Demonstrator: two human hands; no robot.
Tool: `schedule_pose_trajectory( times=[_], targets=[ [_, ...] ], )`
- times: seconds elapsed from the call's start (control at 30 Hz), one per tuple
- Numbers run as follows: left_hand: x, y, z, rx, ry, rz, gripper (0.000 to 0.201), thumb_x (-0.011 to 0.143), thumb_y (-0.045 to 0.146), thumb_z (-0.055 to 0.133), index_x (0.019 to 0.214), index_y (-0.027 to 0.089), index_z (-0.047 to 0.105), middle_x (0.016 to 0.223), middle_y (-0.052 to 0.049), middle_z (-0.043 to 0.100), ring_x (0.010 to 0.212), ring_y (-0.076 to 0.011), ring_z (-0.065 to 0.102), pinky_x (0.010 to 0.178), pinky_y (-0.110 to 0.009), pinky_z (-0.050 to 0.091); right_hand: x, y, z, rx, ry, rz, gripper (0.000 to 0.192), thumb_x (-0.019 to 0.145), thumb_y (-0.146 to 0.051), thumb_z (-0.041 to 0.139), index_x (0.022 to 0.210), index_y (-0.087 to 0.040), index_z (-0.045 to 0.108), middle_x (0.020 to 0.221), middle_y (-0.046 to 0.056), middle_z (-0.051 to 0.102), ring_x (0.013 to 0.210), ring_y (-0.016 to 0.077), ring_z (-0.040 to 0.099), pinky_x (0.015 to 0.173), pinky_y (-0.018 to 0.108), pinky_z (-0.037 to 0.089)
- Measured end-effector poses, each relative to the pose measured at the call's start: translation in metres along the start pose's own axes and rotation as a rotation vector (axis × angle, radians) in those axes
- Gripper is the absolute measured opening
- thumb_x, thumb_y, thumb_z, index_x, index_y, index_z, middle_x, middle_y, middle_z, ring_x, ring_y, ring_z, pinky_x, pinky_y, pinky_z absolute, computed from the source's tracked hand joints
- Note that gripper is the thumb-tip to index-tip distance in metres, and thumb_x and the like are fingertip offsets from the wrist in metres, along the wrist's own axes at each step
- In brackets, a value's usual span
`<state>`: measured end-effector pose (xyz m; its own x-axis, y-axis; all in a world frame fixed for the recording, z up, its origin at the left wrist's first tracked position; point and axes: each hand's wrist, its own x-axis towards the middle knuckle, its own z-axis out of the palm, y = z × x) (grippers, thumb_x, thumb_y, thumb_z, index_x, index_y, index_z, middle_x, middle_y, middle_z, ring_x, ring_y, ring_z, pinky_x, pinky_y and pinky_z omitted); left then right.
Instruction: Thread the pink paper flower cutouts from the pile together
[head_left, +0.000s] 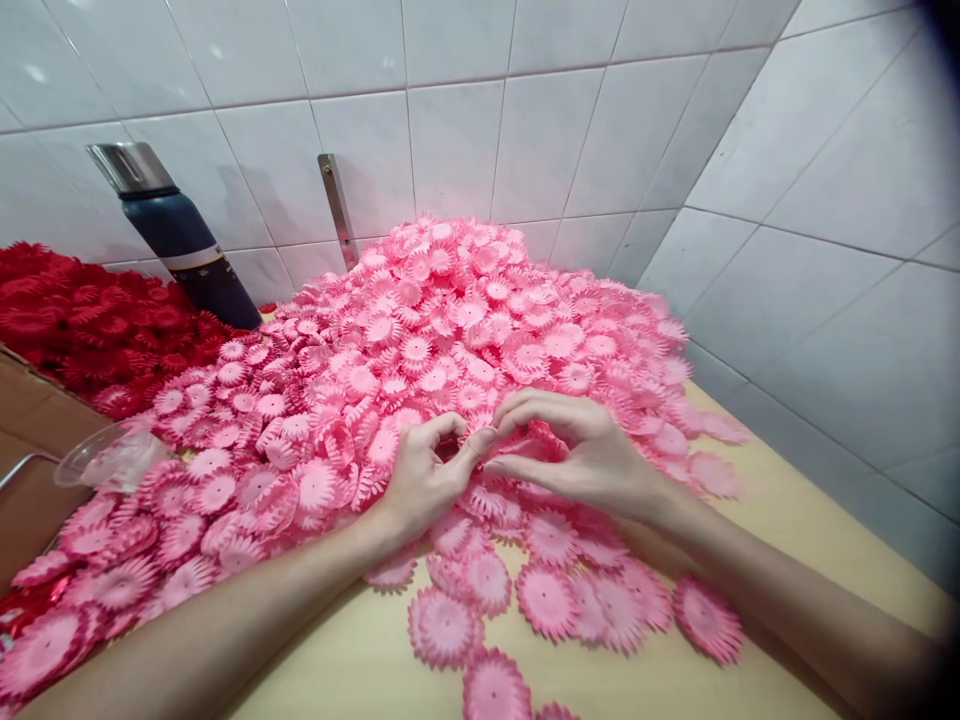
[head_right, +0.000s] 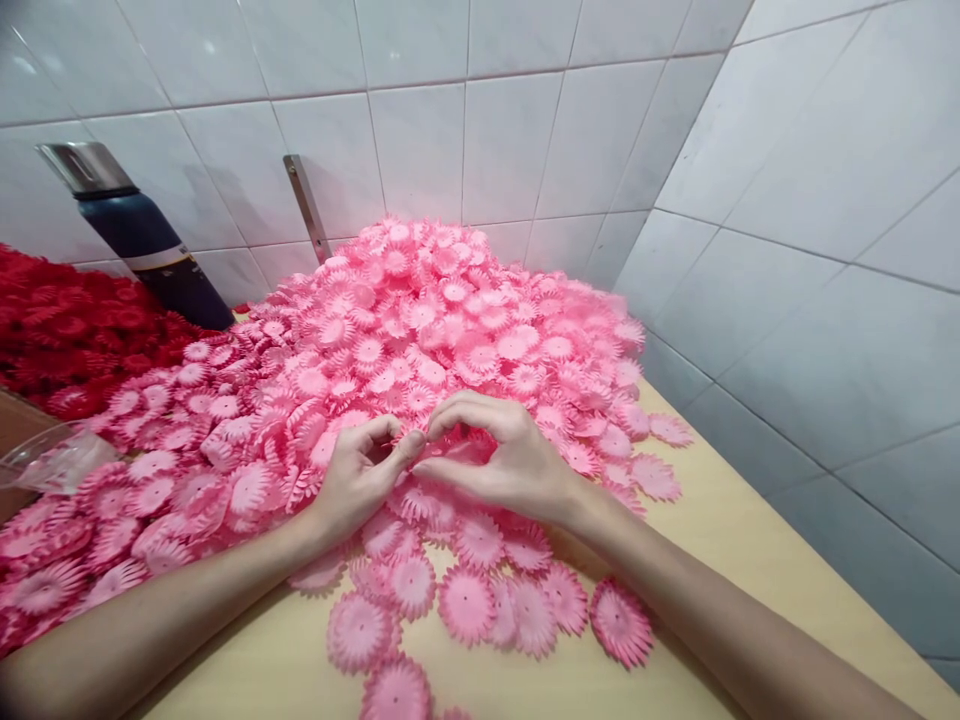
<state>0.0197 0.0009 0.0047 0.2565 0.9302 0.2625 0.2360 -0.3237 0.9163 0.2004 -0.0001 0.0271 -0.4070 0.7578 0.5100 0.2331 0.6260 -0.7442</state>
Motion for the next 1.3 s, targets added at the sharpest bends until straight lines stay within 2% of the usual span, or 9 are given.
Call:
schedule_pose_trajectory(
  times=[0.33,0.67,0.83,0.93,1.13,1.2,1.3],
  targets=[
    [-0.0006,0.0023,0.0001,-0.042,-0.015,-0.008,0.04,0.085,0.045,0.061,0.06,0.016,0.048,0.054,0.005,0.042,0.05,-0.0081,0.038,0.049,-0.022,0.03,0.0009,-0.0017,-0.0019,0.044,-0.033,0.057,0.014,0.079,-0.022,0.071,0.093,-0.023,0.069,0.09,0.004,0.07,0.084,0.0193,0.067,0.076,0.036,0.056],
    [-0.0006,-0.0022,-0.001,-0.084,-0.049,-0.006,0.043,0.087,0.046,0.059,0.059,0.015,0.05,0.055,0.004,0.043,0.053,-0.0084,0.038,0.051,-0.023,0.031,0.0002,-0.0015,0.0019,-0.011,-0.044,-0.001,0.014,0.081,-0.016,0.066,0.093,-0.021,0.071,0.089,0.005,0.072,0.081,0.0182,0.067,0.071,0.035,0.057],
    [0.0001,-0.0019,-0.0012,-0.103,-0.089,0.016,0.043,0.088,0.048,0.057,0.061,0.015,0.054,0.057,0.003,0.049,0.054,-0.0087,0.042,0.051,-0.022,0.033,-0.0009,0.0,0.0009,0.11,-0.038,0.126,0.01,0.08,-0.021,0.071,0.09,-0.02,0.07,0.086,0.005,0.071,0.078,0.0185,0.067,0.07,0.035,0.057],
    [0.0013,-0.0011,-0.0009,-0.11,-0.066,0.036,0.036,0.087,0.045,0.06,0.067,0.015,0.06,0.062,0.001,0.056,0.057,-0.0095,0.047,0.055,-0.022,0.038,-0.0013,-0.0005,0.0006,0.136,0.008,0.199,0.007,0.081,-0.026,0.069,0.085,-0.02,0.07,0.081,0.004,0.07,0.075,0.0185,0.067,0.068,0.034,0.057],
    [0.0018,0.0029,0.0005,-0.126,-0.019,-0.008,0.019,0.079,0.03,0.073,0.089,0.015,0.068,0.084,-0.003,0.069,0.074,-0.0128,0.061,0.069,-0.024,0.047,0.0001,0.0013,-0.0006,0.116,0.092,0.23,0.005,0.082,-0.024,0.068,0.084,-0.02,0.069,0.084,0.004,0.071,0.079,0.0187,0.068,0.073,0.034,0.057],
    [0.0011,0.0031,0.0008,-0.12,-0.025,-0.011,0.016,0.082,0.03,0.07,0.086,0.014,0.068,0.08,-0.002,0.068,0.071,-0.0122,0.06,0.067,-0.024,0.047,0.0,0.0024,-0.0008,0.113,0.094,0.218,0.005,0.082,-0.024,0.068,0.085,-0.02,0.069,0.084,0.004,0.071,0.079,0.0189,0.068,0.074,0.035,0.057],
    [-0.0002,0.0019,0.0008,-0.056,-0.022,0.0,0.026,0.085,0.034,0.066,0.07,0.014,0.063,0.063,0.002,0.056,0.058,-0.0089,0.048,0.056,-0.022,0.039,-0.0004,0.0018,-0.0012,0.125,0.08,0.199,0.005,0.083,-0.023,0.067,0.087,-0.021,0.069,0.086,0.004,0.071,0.081,0.019,0.067,0.075,0.036,0.057]
  ],
)
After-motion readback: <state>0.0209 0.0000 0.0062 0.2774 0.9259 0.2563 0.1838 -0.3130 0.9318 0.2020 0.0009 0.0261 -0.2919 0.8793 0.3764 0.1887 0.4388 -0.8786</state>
